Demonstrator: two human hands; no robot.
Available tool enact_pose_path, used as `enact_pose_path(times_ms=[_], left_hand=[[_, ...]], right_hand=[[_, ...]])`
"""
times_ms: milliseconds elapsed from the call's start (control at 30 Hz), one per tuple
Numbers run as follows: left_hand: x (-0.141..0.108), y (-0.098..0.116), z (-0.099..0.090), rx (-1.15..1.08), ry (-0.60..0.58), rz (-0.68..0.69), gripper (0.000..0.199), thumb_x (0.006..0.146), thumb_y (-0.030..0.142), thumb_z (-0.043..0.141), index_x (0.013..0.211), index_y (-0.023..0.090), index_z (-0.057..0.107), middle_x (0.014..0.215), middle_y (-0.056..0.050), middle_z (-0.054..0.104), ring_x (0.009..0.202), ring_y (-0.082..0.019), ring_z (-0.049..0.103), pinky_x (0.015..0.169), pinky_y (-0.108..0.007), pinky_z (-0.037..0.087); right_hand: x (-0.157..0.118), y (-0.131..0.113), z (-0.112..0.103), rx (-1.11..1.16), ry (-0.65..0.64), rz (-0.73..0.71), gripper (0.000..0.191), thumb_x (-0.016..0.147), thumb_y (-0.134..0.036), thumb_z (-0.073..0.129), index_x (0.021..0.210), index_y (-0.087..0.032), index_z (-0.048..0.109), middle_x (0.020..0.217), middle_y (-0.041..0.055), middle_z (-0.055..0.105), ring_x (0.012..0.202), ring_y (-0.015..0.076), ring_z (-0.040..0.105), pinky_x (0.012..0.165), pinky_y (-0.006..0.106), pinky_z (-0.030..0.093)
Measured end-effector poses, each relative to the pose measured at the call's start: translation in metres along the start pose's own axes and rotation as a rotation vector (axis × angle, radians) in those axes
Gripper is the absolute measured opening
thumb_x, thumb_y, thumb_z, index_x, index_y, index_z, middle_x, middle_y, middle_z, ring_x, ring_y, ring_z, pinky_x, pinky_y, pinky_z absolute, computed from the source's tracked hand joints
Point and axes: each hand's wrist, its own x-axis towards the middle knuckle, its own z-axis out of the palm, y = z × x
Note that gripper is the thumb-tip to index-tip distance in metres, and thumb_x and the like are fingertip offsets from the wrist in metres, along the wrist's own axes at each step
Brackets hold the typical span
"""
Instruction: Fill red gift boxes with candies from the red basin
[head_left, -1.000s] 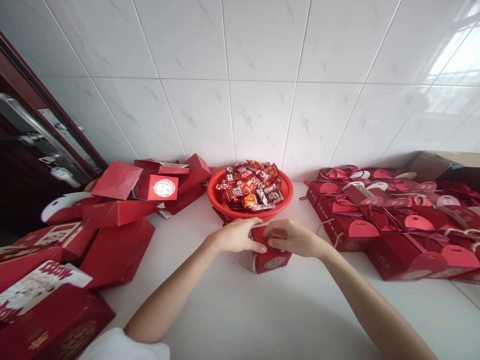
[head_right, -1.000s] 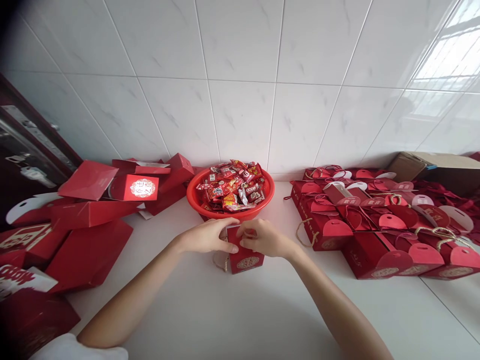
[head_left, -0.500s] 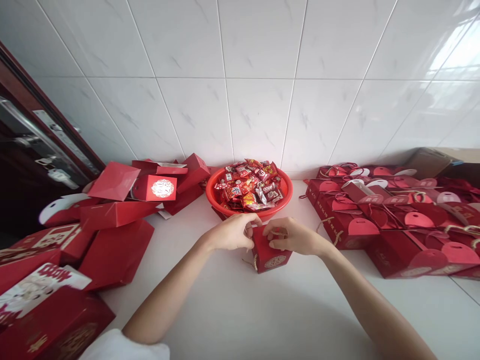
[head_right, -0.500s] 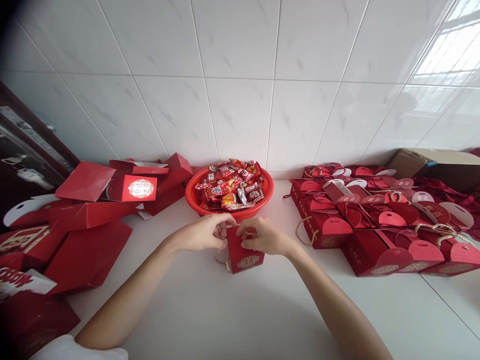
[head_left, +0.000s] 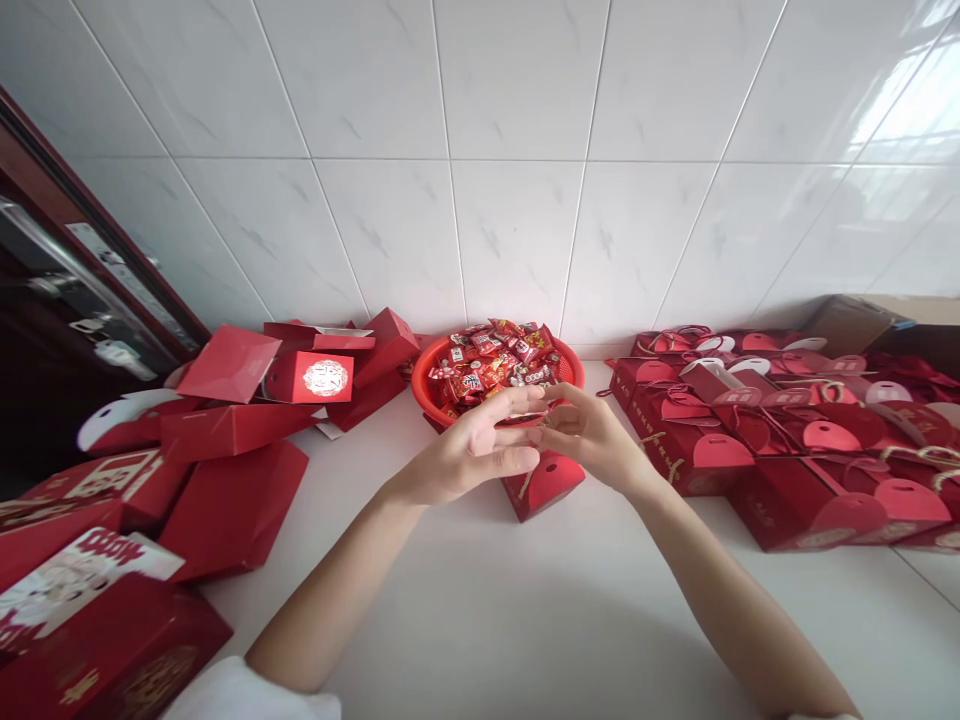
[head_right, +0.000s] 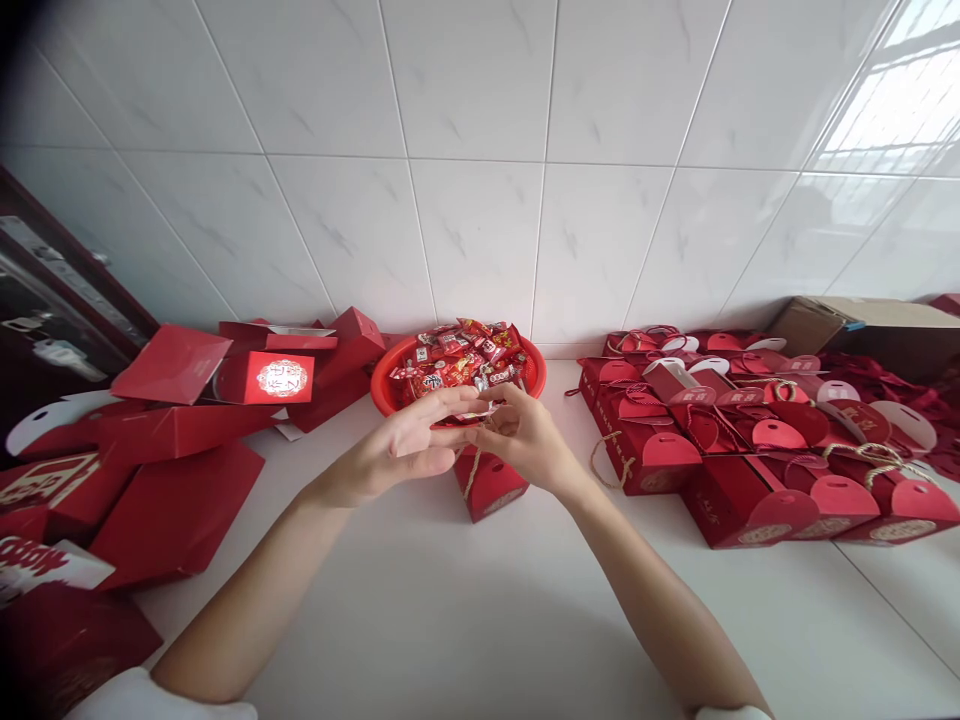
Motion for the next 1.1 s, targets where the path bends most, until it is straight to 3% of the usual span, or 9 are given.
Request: enact_pose_path(times_ms=[167,400,600,700,800,933,1100], left_hand=[[0.000,-0.008,0.007,0.056,-0.004,0.079,0.073,0.086,0.033,0.073,0.150,0.032,0.039,0.166,-0.009,0.028,0.144,-0.033,0.043,0.116,-0.046,0.042],[0.006,-0.022,0.023,0.488,0.131,0.260,0.073,0.086,0.029,0.070,0.151,0.031,0.037,0.161,-0.007,0.036,0.145,-0.028,0.042,0.121,-0.045,0.037],[0.005,-0.024,0.036,0.582,0.042,0.345,0.067,0.090,0.031,0.068,0.150,0.031,0.039,0.160,-0.008,0.037,0.139,-0.028,0.049,0.119,-0.044,0.039],[-0.003,-0.023,0.036,0.589,-0.056,0.308,0.060,0.091,0.032,0.066,0.146,0.028,0.045,0.158,-0.010,0.040,0.132,-0.026,0.056,0.115,-0.041,0.044],[-0.014,-0.020,0.028,0.646,-0.110,0.231,0.050,0.092,0.036,0.065,0.140,0.026,0.054,0.157,-0.010,0.042,0.125,-0.024,0.060,0.111,-0.039,0.047],[-0.032,-0.018,0.014,0.765,-0.125,0.115,0.038,0.093,0.044,0.061,0.127,0.027,0.066,0.149,-0.007,0.054,0.134,-0.027,0.054,0.115,-0.040,0.043],[-0.055,-0.025,-0.001,0.807,-0.050,0.021,0.039,0.091,0.052,0.062,0.119,0.028,0.073,0.127,-0.005,0.072,0.128,-0.028,0.061,0.109,-0.038,0.049]], right_hand=[[-0.003,0.004,0.005,-0.002,0.051,-0.003,0.045,0.074,-0.028,0.075,0.114,-0.020,0.054,0.079,-0.0006,0.068,0.069,0.0171,0.067,0.065,0.031,0.053],[-0.015,0.000,0.004,0.104,0.210,-0.030,0.027,0.075,-0.027,0.068,0.099,-0.021,0.059,0.072,-0.0025,0.067,0.074,0.0179,0.069,0.077,0.035,0.055],[-0.040,-0.009,-0.009,0.318,0.290,0.006,0.031,0.064,-0.022,0.071,0.092,-0.020,0.060,0.071,-0.0038,0.065,0.068,0.0160,0.067,0.075,0.033,0.054],[-0.071,-0.026,-0.031,0.254,0.391,-0.040,0.029,0.064,-0.024,0.076,0.089,-0.020,0.062,0.071,-0.0031,0.063,0.063,0.0140,0.064,0.067,0.031,0.053],[-0.114,-0.050,-0.062,0.127,0.571,-0.098,0.028,0.064,-0.026,0.080,0.089,-0.021,0.067,0.075,-0.0003,0.064,0.063,0.0144,0.062,0.061,0.031,0.052],[-0.168,-0.072,-0.113,-0.014,0.941,-0.143,0.030,0.052,-0.022,0.087,0.078,-0.021,0.071,0.071,0.0025,0.065,0.060,0.0135,0.060,0.056,0.029,0.048],[-0.213,-0.073,-0.179,-0.111,1.230,-0.051,0.021,0.051,-0.022,0.088,0.062,-0.021,0.070,0.062,0.0065,0.062,0.058,0.0165,0.057,0.053,0.034,0.042]])
